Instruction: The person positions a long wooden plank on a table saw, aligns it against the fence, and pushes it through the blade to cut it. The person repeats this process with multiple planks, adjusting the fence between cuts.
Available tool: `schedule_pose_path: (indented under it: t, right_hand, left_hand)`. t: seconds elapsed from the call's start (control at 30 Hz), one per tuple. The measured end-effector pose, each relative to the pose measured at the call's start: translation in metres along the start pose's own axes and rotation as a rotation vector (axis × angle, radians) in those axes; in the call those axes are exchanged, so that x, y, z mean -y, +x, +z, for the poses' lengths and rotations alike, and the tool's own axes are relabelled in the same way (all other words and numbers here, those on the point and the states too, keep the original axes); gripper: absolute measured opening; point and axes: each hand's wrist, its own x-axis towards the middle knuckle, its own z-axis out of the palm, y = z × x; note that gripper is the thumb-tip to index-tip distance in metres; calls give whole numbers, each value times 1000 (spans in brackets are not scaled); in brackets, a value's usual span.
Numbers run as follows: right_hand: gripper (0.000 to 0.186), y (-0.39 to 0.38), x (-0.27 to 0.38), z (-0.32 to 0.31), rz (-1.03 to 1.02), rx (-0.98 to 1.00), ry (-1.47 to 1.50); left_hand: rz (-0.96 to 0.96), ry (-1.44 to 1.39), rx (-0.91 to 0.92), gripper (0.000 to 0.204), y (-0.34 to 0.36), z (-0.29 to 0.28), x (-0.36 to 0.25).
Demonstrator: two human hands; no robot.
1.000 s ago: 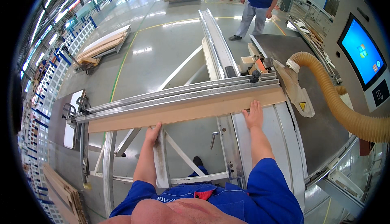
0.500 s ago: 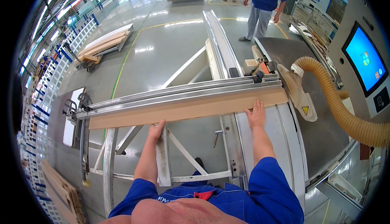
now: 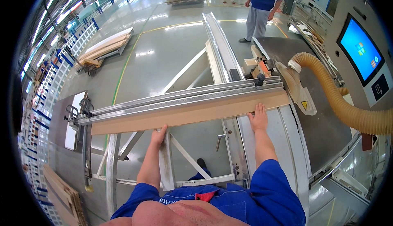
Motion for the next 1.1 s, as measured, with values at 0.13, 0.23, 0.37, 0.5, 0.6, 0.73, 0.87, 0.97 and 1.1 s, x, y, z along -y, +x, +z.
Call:
schedule_pose_path:
  t: [0.13,0.23,0.37,0.5,0.6,0.73,0.87,0.97,1.1]
  right_hand:
    - [79,-2,-2,-2,-10,-14,14]
    - [78,-3,-2,-4,3,6,34]
    - [77,-5,-1,-8,28,20,58]
    - [71,-5,0,-12,-26,-32,36]
    - [66,-3,-2,-14,-109,-56,-19]
    - [63,-1,-4,-13,-191,-84,32]
    - [63,-1,-5,-10,-113,-31,50]
    - [66,0,-5,-8,-144,-85,56]
    - [67,2,-3,-7,-143,-82,71]
  left_hand:
    - [7,-9,13,101,8,4,12]
    - [-1,-104,-34,94,21,7,28]
    - [-154,-651,-183,76,39,7,50]
    - [-93,-905,-313,48,47,4,62]
    - [-30,-990,-294,34,48,5,62]
    - [8,-1010,-276,23,50,4,61]
    - [-24,-974,-293,21,51,4,63]
    - [-25,-965,-285,21,54,3,65]
    - [-26,-936,-283,28,57,3,64]
